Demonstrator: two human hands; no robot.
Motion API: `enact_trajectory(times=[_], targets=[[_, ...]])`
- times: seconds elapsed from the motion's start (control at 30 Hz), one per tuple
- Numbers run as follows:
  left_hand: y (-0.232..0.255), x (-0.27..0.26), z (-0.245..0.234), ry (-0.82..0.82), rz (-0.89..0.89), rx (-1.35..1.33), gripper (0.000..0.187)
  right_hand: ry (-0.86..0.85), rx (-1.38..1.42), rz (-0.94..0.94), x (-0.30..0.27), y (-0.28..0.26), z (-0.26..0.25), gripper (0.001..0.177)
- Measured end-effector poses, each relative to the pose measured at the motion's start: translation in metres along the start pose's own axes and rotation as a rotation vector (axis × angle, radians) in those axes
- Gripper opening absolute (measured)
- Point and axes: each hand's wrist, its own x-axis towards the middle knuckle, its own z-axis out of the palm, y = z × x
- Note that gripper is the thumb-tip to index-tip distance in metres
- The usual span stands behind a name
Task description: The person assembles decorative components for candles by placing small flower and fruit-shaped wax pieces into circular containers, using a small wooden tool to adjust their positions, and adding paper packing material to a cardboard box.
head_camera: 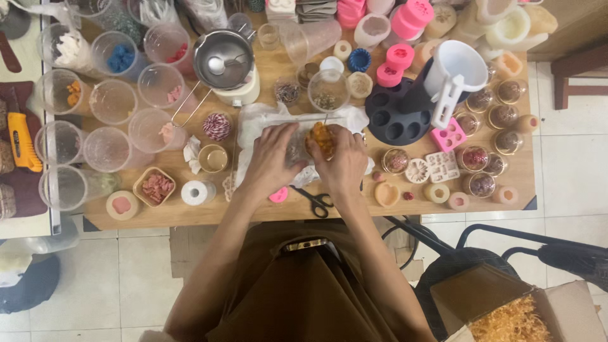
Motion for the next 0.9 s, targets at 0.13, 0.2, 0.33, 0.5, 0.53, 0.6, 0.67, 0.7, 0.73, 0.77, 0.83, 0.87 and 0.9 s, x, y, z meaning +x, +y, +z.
enact_trajectory(times=[0.13, 0.2, 0.33, 0.5, 0.53, 0.6, 0.67, 0.7, 0.73, 0.77, 0.83, 0.87, 0.9], targets=[[-0.007, -0.004, -0.002, 0.037, 0.035, 0.072, 0.095, 0.067, -0.161, -0.113, -0.007, 0.006, 0.015, 0.042], [-0.013, -0.005, -0.005, 0.090, 0.057, 0.062, 0.095, 0.104, -0.217, -0.130, -0.010, 0.006, 0.015, 0.038], [-0.019, -0.002, -0.003, 0.057, 0.042, 0.051, 0.096, 0.101, -0.253, -0.151, -0.016, 0.005, 0.008, 0.037], [-0.026, 0.000, 0.011, 0.062, 0.022, 0.118, 0.093, 0.111, -0.317, -0.187, -0.022, 0.007, 0.007, 0.032], [-0.028, 0.000, 0.012, 0.061, 0.020, 0.119, 0.093, 0.109, -0.316, -0.187, -0.021, 0.007, 0.009, 0.032], [-0.028, 0.001, 0.013, 0.082, 0.019, 0.134, 0.090, 0.117, -0.321, -0.141, -0.019, 0.004, 0.012, 0.032], [-0.026, 0.003, 0.009, 0.084, 0.011, 0.101, 0.089, 0.141, -0.289, -0.160, -0.021, 0.004, 0.005, 0.037], [-0.023, 0.004, 0.006, 0.089, 0.003, 0.068, 0.088, 0.165, -0.256, -0.182, -0.021, 0.003, 0.002, 0.042], [-0.020, 0.004, 0.003, 0.090, 0.002, 0.070, 0.088, 0.166, -0.254, -0.183, -0.021, 0.004, -0.002, 0.042], [-0.015, 0.004, 0.001, 0.110, 0.024, 0.003, 0.088, 0.181, -0.200, -0.162, -0.023, 0.007, -0.007, 0.041], [-0.006, 0.005, -0.001, 0.128, 0.043, -0.062, 0.088, 0.193, -0.144, -0.140, -0.022, 0.016, -0.017, 0.039], [-0.003, 0.008, -0.001, 0.152, 0.105, -0.067, 0.083, 0.197, -0.073, -0.116, -0.022, 0.021, -0.021, 0.034], [0.000, 0.012, -0.001, 0.174, 0.169, -0.074, 0.079, 0.203, -0.005, -0.092, -0.022, 0.025, -0.024, 0.029]])
